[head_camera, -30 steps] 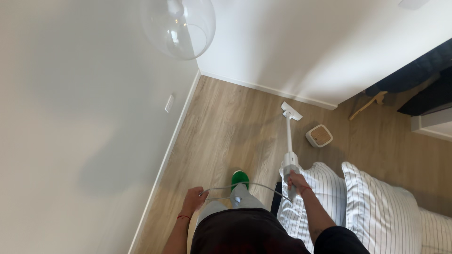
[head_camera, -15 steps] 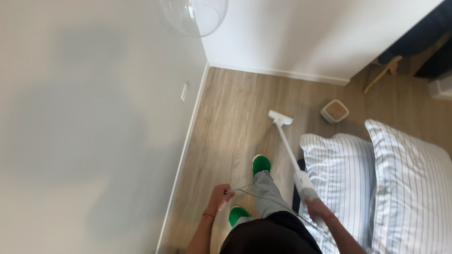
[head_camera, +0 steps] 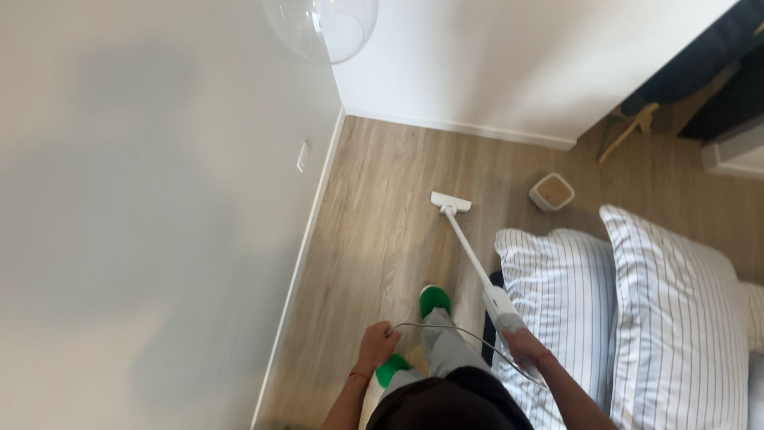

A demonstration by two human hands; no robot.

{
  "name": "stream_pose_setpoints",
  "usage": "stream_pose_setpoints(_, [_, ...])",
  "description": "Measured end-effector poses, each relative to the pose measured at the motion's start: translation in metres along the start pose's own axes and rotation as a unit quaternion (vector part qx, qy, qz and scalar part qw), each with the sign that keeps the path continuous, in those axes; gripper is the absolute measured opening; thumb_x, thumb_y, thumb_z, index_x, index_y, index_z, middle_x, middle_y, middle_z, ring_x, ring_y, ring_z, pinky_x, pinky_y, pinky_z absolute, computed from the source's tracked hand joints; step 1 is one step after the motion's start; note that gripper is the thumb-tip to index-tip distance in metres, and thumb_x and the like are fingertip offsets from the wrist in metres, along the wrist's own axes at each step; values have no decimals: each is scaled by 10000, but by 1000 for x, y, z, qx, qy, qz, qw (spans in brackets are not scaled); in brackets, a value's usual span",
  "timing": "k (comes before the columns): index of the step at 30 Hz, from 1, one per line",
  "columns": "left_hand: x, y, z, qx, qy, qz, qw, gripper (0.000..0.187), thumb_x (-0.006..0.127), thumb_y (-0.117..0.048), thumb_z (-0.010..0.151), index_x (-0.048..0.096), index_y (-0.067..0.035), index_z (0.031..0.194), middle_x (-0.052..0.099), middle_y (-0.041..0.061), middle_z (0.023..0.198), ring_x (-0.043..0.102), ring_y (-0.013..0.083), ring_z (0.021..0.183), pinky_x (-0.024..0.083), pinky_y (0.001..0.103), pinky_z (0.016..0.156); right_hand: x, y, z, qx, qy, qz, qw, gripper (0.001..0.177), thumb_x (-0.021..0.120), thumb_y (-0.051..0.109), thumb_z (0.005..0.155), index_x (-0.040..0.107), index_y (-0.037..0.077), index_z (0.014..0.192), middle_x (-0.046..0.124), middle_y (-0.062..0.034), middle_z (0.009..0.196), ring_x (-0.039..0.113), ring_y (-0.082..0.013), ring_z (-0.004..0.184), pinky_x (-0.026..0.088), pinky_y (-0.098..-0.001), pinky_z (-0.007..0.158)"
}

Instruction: The person vacuums the floor of a bedroom using a handheld vacuum cleaner, moving across the area around the bed and nightstands. The person also pushes a small bedside table to clean the floor underneath it.

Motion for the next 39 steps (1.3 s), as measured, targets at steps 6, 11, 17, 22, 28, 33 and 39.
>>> stream_pose_setpoints(6, [-16, 1, 34, -101, -124, -8, 987, 401, 714, -332, 846, 572, 10, 691, 565, 224, 663, 520, 380, 612, 415, 500, 611, -42, 114, 89, -41, 1, -3, 999, 535, 498, 370, 1021, 568, -80, 740, 550, -174, 515, 532, -301, 376, 448, -439, 358])
stream_pose_setpoints(11, [-24, -8, 52, -183, -160, -65, 968, 421, 710, -351, 869, 572, 4, 688, 530, 181, 620, 469, 291, 580, 425, 458, 595, -85, 189, 182, -63, 15, 26, 998, 473, 552, 312, 1005, 581, -84, 748, 570, -199, 507, 554, -346, 385, 421, -470, 343])
stream_pose_setpoints(17, [-19, -19, 60, -224, -178, -140, 948, 418, 741, -318, 852, 565, 15, 668, 472, 102, 580, 428, 177, 564, 405, 420, 565, -121, 252, 258, -112, 39, -242, 963, 252, 634, -95, 695, 615, 103, 849, 658, -191, 603, 717, -383, 449, 561, -543, 403])
stream_pose_setpoints(22, [-21, -20, 57, -226, -169, -154, 947, 390, 771, -271, 822, 558, 8, 653, 441, 55, 559, 403, 149, 558, 381, 393, 550, -123, 264, 204, -30, 32, 19, 999, 379, 604, 250, 1002, 572, -18, 737, 541, -148, 562, 525, -279, 413, 448, -442, 408])
stream_pose_setpoints(28, [-44, -3, 62, -156, -154, -125, 968, 352, 767, -250, 804, 570, 5, 663, 459, 82, 559, 414, 163, 548, 385, 396, 536, -74, 218, 124, -127, 54, 112, 984, 466, 558, 359, 1033, 493, -9, 754, 449, -97, 505, 459, -223, 370, 409, -410, 385])
stream_pose_setpoints(33, [-67, 14, 59, -98, -139, -100, 980, 358, 752, -255, 821, 569, 19, 680, 473, 111, 572, 432, 188, 551, 411, 403, 547, -23, 152, 72, -102, 51, 37, 993, 281, 569, 253, 981, 544, -10, 887, 498, -108, 543, 472, -236, 392, 391, -432, 410])
stream_pose_setpoints(39, [-78, 7, 43, -33, -41, -45, 998, 334, 729, -284, 833, 611, 9, 723, 565, 168, 624, 540, 256, 560, 466, 419, 584, 21, 63, 12, -80, 1, -159, 984, 361, 632, 161, 862, 619, -71, 1139, 722, -191, 833, 704, -297, 697, 575, -404, 603])
Point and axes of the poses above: each hand's wrist, its own z-axis towards the middle knuckle, its own x-axis out of the palm, y = z × x, the point moved 3 cm from there along z, towards the middle knuckle
